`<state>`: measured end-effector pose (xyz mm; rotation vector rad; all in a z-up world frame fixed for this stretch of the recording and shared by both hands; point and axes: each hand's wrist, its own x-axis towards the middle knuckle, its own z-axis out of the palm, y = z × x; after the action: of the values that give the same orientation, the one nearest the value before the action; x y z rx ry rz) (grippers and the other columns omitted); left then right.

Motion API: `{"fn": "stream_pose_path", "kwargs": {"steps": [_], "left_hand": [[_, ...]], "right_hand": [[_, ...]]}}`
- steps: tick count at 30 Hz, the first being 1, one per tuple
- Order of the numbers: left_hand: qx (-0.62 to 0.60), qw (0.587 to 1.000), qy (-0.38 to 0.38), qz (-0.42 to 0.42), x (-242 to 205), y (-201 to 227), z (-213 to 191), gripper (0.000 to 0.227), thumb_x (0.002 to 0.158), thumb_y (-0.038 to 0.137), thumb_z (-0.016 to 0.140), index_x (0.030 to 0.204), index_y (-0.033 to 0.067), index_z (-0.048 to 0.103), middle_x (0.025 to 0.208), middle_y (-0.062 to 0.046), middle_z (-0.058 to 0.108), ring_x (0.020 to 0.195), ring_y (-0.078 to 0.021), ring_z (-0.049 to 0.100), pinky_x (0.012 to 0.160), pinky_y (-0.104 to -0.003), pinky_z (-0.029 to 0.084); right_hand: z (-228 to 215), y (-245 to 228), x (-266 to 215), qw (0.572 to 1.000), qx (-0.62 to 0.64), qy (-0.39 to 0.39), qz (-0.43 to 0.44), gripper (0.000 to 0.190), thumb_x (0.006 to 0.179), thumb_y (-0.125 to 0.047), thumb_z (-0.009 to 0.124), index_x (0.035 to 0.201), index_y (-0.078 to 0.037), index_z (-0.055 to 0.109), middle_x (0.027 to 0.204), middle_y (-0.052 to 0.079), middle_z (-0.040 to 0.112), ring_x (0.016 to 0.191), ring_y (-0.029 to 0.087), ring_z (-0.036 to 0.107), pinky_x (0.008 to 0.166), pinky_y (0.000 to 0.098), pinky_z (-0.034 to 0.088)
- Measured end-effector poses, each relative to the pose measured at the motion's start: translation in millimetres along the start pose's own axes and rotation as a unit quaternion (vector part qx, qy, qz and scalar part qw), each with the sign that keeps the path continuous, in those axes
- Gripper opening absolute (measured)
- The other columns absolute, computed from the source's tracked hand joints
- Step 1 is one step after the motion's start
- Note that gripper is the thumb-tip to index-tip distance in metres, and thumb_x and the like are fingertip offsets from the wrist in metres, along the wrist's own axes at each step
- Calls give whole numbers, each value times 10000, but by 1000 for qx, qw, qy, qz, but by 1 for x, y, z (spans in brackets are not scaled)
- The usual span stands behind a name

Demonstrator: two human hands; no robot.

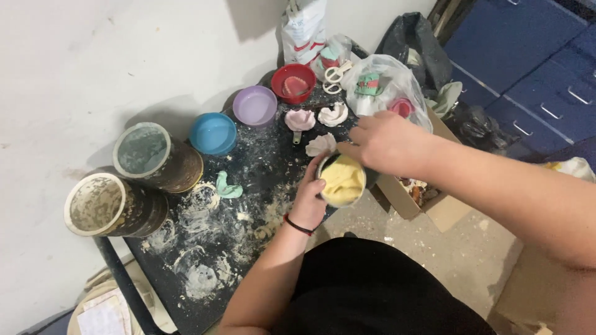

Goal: The person mixes a yellow paste in a small container using a green spatula. They scoop the paste into a white mold, place the filled mold on a blue cabinet, and then return to the table to add a white powder to the remaining paste and mix it.

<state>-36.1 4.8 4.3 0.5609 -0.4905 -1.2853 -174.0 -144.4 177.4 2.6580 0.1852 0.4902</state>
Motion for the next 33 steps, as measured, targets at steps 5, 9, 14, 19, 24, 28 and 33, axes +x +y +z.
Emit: {"fn": "stream_pose_path", "kwargs": {"steps": [5, 9, 14, 19, 24, 28, 33], "left_hand": [[8, 993, 116, 8, 16, -3, 10, 515, 1006, 348, 646, 1404, 58, 495, 1370, -221, 618, 1246, -307, 625, 973, -469, 580], [-27, 969, 224, 100, 24, -16, -9, 404, 985, 300, 674, 1325, 121, 550, 1286, -223, 666, 1206, -354, 661, 936, -497, 603], [-20, 970, 229, 81, 19, -3, 16, 512, 985, 367, 675, 1413, 137, 510, 1342, -204, 622, 1259, -345, 616, 1005, -528, 558], [-39, 979, 194, 51, 23, -6, 22, 715, 987, 460, 650, 1521, 57, 398, 1435, -279, 544, 1355, -423, 538, 1100, -593, 470], [-31, 983, 176, 50, 23, -19, 17, 700, 990, 535, 658, 1475, 51, 515, 1359, -244, 628, 1274, -364, 620, 1054, -538, 537], [0, 981, 187, 59, 23, -13, 17, 581, 1012, 400, 672, 1433, 17, 557, 1314, -253, 657, 1239, -352, 639, 1034, -514, 549], [64, 963, 240, 102, 24, -19, -1, 455, 968, 293, 727, 1332, 30, 656, 1218, -180, 699, 1172, -269, 660, 973, -441, 584]], "right_hand": [[-33, 0, 2, 982, 19, -155, 103, 68, 892, -173, 738, 949, -185, 774, 635, -9, 626, 583, 137, 597, 544, 272, 503], [-18, -43, -31, 909, 109, -286, 282, 119, 945, -201, 663, 869, -199, 754, 579, -9, 649, 535, 170, 675, 490, 342, 543], [-24, -62, -4, 924, 120, -195, 306, 104, 939, -161, 677, 872, -135, 753, 540, 40, 623, 496, 200, 661, 463, 310, 515], [0, -56, -23, 971, 50, -47, 229, 205, 898, -80, 691, 1034, -171, 815, 789, 66, 707, 679, 194, 685, 583, 280, 516], [22, -43, -39, 978, 13, 18, 206, 236, 902, -85, 649, 1022, -217, 804, 920, 29, 685, 794, 195, 633, 662, 310, 485], [25, -43, -41, 979, 12, 40, 201, 267, 917, -71, 599, 1040, -194, 801, 925, 22, 681, 795, 191, 619, 681, 301, 461], [55, -84, -73, 916, 140, -159, 340, 228, 910, -208, 636, 1065, -240, 800, 808, 37, 715, 733, 231, 701, 629, 351, 557]]}}
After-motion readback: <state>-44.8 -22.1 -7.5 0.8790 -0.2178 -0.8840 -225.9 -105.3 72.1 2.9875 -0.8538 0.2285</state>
